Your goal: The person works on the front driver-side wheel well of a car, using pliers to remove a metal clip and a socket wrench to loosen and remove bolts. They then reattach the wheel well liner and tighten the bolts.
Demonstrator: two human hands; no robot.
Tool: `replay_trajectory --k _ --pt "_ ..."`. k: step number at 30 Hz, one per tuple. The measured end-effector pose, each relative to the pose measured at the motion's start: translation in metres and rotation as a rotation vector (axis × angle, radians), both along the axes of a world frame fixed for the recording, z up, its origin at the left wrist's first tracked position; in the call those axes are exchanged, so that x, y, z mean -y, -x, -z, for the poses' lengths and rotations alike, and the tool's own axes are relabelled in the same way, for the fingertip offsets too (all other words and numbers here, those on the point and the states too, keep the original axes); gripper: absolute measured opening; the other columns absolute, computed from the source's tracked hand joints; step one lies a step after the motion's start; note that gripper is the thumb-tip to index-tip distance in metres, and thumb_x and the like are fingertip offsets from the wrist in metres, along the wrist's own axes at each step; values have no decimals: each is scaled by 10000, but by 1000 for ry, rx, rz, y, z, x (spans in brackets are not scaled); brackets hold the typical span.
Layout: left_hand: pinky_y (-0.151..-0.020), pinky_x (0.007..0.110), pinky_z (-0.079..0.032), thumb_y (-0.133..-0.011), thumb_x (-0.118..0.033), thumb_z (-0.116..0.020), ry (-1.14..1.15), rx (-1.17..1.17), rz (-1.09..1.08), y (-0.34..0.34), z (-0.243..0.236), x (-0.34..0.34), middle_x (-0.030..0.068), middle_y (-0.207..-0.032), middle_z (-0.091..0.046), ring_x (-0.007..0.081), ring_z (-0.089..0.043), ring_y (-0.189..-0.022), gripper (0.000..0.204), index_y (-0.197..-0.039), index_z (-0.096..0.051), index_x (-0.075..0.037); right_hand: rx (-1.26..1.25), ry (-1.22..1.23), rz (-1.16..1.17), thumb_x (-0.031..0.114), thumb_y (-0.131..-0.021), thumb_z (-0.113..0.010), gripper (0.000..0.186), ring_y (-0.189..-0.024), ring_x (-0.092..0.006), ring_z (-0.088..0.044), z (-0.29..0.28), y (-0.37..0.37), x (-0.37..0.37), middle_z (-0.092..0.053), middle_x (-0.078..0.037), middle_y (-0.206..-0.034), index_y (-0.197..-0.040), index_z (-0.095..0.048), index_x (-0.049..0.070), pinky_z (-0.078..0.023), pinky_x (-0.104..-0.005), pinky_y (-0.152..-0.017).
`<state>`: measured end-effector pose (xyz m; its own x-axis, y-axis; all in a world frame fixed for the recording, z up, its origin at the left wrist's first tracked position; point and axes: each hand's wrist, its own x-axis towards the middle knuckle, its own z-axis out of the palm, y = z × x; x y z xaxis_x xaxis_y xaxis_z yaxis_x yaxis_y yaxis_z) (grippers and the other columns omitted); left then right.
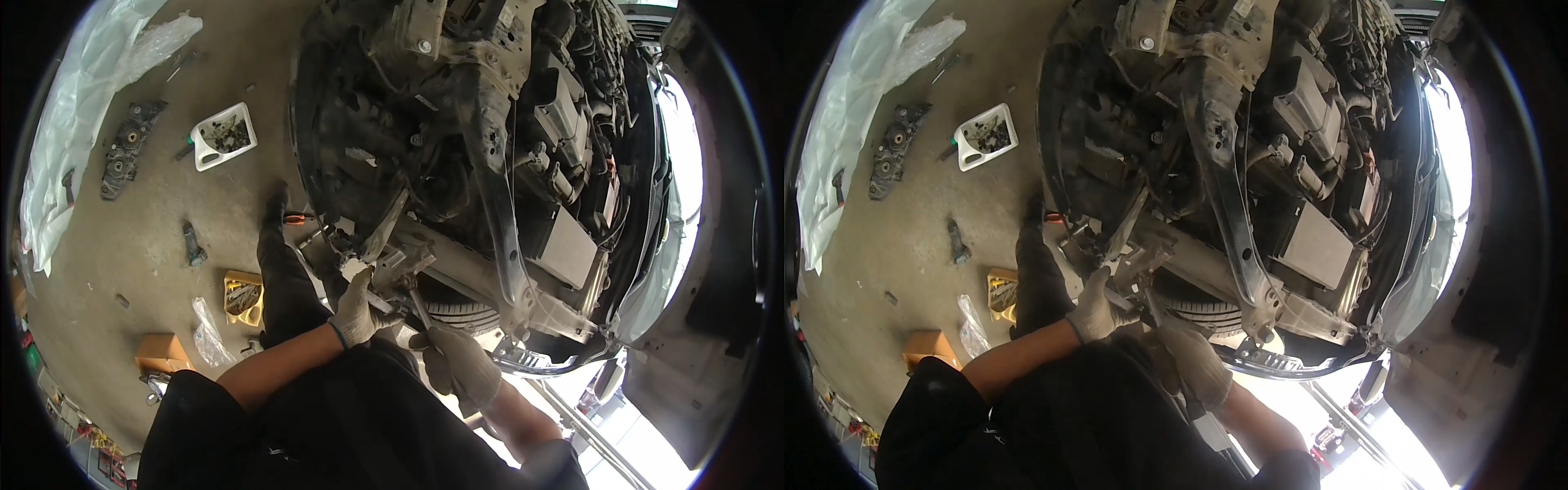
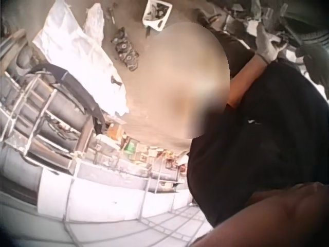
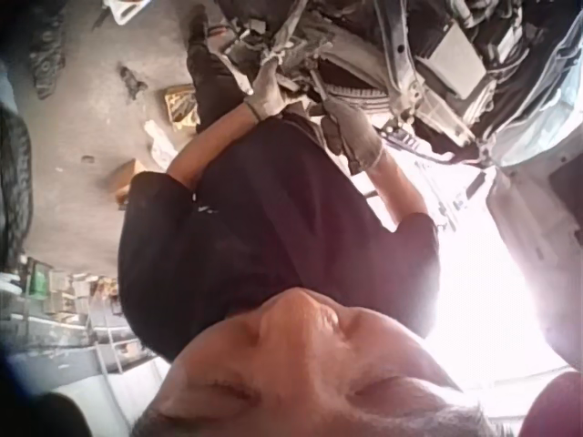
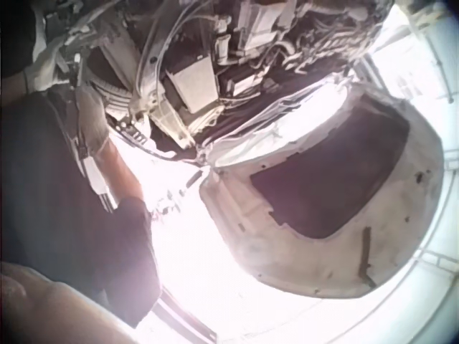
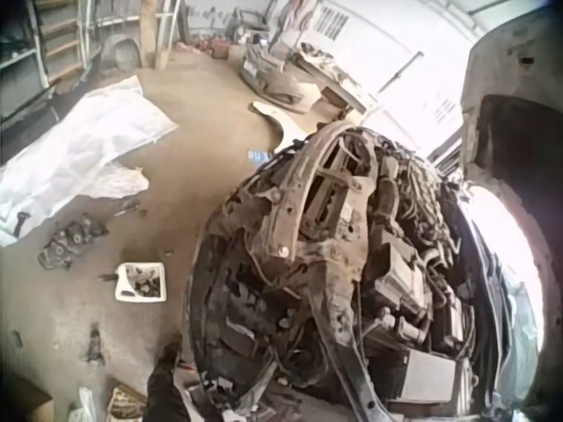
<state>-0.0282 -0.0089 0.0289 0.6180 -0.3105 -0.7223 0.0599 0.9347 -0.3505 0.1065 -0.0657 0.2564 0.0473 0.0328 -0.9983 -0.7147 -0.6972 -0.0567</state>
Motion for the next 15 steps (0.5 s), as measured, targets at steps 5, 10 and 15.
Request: replay_trajectory --k 5,10,15 --pt "-972 617 -500 -972 -367 -541 13 69 4 4 -9 -9 185 -1356 -474 338 -552 -1198 517 -1364 -427 -49 -82 66 138 233 -974 -550 302 -440 -125 -452 -7 -9 -5 -479 -31 -585 -1081 -639 -35 -330 -275 -409" --pt "-932 607 -521 -935 -333 -612 64 -55 -8 2 -9 -6 182 -1316 -468 366 -570 -1153 530 -1345 -422 -58 128 100 142 128 -1001 -464 245 -426 -82 -364 -12 -7 -16 -407 30 -556 -1059 -584 -78 -283 -251 -380" --pt "-971 542 -470 -956 -410 -539 -3 -105 72 -3 -20 -11 149 -1219 -626 321 -610 -1108 462 -1264 -554 -66 241 -82 -59 185 -1041 -400 336 -402 -94 -371 -12 -7 -11 -448 -7 -527 -1065 -583 -97 -288 -261 -383"
